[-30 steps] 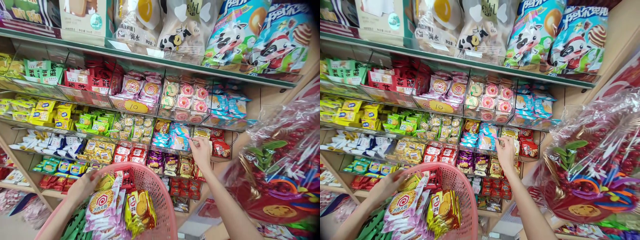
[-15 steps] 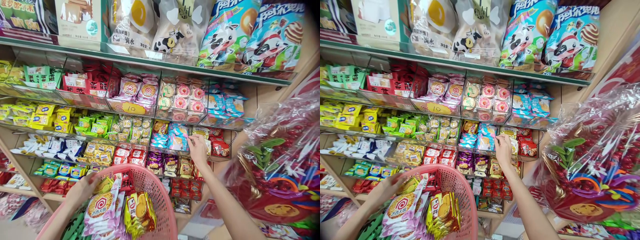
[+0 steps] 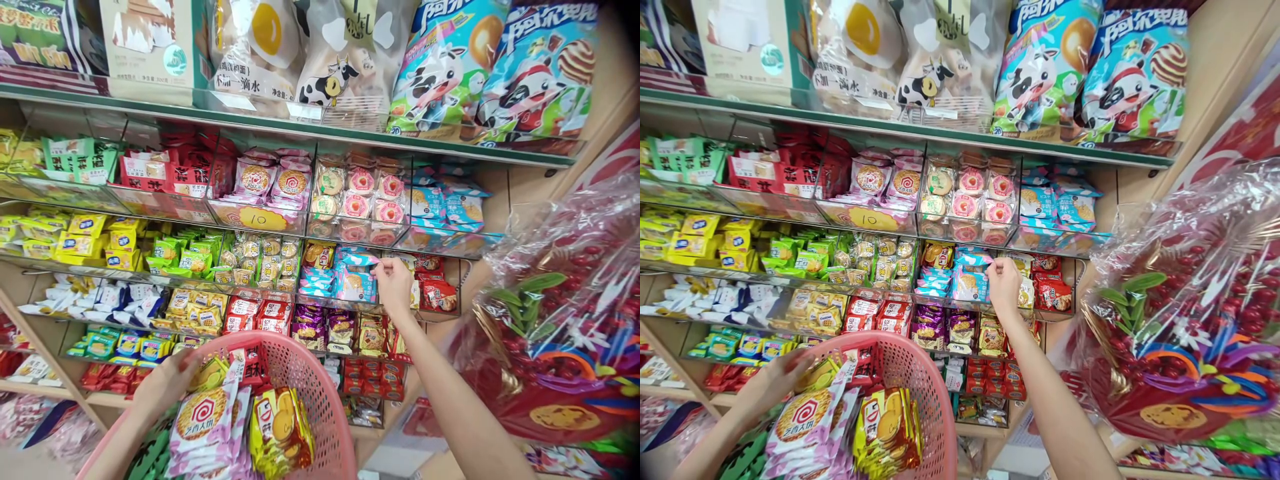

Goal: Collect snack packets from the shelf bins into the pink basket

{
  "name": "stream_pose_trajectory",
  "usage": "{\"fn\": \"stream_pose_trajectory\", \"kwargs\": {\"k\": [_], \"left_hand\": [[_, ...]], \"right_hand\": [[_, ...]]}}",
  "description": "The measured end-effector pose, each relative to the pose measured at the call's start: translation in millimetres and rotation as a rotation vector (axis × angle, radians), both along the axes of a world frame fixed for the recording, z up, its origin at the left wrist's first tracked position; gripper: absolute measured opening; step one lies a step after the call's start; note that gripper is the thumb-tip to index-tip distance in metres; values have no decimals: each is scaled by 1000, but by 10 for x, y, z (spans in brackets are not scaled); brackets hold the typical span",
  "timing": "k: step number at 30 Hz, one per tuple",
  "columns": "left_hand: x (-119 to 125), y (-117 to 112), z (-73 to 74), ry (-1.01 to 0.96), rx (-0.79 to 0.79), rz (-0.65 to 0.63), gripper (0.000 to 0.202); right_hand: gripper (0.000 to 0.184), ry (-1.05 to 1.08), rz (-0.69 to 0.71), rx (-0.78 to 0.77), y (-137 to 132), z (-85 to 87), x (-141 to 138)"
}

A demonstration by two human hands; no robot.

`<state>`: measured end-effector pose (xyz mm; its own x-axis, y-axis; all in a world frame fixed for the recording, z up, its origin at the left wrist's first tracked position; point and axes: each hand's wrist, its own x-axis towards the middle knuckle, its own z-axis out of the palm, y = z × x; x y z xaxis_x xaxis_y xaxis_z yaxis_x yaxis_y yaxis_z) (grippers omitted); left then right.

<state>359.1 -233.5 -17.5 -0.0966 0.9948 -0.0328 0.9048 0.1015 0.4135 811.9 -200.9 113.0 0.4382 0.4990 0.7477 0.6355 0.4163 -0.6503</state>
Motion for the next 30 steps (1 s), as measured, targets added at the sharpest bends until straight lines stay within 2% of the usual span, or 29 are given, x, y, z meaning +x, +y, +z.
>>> {"fn": "stream_pose_trajectory", "kwargs": {"k": [6, 11, 18, 25, 30], "left_hand": [[-29, -14, 1, -17, -36, -1, 56], [-24, -28, 14, 5, -53, 13, 58], [15, -32, 34, 14, -40, 33, 63], [47, -51, 82, 24, -28, 42, 63], [14, -31, 54, 39, -25, 50, 64]], "right_hand": [[8, 227, 53, 3, 93, 5, -32], [7, 320, 75, 36, 88, 9, -30], [8, 345, 101, 52, -19, 63, -12], [8, 311, 105, -6, -108, 176, 23], [9, 293, 137, 3, -149, 199, 51]]}}
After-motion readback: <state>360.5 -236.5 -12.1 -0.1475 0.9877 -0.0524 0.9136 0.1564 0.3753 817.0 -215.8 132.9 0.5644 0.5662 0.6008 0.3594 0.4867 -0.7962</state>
